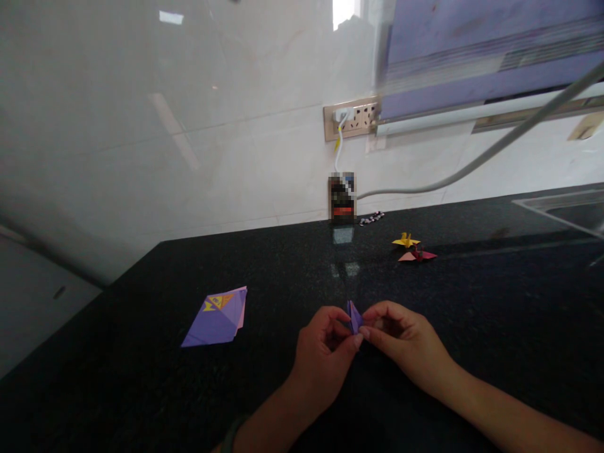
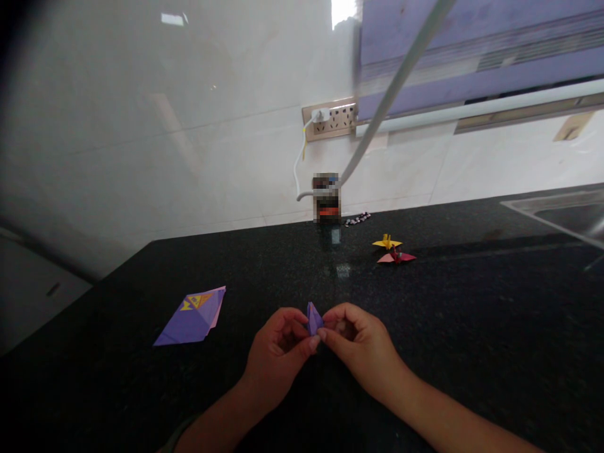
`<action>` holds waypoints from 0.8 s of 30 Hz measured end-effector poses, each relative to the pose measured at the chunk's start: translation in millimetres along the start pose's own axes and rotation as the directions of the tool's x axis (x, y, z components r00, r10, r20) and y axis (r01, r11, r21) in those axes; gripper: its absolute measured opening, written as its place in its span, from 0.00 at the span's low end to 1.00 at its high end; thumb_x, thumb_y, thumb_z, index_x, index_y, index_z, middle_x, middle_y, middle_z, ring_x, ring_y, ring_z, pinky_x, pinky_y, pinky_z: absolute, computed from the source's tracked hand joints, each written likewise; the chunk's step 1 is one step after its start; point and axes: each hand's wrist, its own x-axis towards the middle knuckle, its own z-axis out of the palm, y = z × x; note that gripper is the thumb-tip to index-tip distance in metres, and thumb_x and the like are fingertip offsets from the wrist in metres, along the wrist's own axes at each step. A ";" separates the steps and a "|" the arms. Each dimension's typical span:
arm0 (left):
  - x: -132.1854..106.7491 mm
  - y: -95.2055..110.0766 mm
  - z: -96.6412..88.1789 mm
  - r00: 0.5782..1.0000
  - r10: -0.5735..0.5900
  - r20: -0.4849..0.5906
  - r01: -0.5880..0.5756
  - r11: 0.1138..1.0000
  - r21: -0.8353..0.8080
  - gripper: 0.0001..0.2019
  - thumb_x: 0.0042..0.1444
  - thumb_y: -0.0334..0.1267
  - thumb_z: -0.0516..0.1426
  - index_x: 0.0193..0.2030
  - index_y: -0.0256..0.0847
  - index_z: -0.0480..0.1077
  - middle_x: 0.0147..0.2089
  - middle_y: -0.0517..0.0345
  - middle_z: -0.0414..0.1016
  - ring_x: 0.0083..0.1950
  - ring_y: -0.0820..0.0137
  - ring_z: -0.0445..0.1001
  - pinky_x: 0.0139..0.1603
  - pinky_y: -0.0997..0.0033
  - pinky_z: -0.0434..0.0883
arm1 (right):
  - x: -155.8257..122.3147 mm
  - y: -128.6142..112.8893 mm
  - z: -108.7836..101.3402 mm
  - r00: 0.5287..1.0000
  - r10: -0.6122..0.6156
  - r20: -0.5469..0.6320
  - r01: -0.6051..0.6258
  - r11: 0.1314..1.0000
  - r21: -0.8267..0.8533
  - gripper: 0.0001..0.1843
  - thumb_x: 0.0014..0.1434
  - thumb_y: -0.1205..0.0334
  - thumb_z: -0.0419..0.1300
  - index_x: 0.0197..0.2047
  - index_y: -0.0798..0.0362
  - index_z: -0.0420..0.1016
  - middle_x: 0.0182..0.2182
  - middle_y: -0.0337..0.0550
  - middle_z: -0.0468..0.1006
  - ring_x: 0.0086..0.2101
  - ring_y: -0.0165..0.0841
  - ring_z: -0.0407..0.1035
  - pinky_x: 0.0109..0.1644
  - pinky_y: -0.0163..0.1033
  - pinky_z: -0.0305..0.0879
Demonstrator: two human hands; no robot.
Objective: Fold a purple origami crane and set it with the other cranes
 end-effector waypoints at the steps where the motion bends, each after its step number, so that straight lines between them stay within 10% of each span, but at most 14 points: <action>1: -0.1 -0.3 -0.1 1.000 0.000 -0.001 0.000 1.000 0.002 0.10 0.47 0.37 0.57 0.36 0.40 0.62 0.24 0.63 0.67 0.26 0.74 0.67 0.26 0.77 0.63 | 0.1 0.5 -0.3 1.000 -0.001 -0.005 0.001 1.000 -0.003 0.07 0.47 0.61 0.60 0.30 0.52 0.67 0.24 0.37 0.70 0.25 0.29 0.65 0.27 0.33 0.61; 24: -0.2 -3.6 0.6 1.000 -0.008 -0.002 0.008 1.000 0.019 0.09 0.47 0.36 0.57 0.36 0.41 0.63 0.25 0.62 0.67 0.26 0.74 0.67 0.26 0.76 0.62 | -0.1 -4.6 -0.1 0.999 -0.003 0.037 0.002 1.000 0.025 0.06 0.48 0.62 0.59 0.27 0.53 0.65 0.20 0.33 0.64 0.21 0.25 0.58 0.24 0.31 0.54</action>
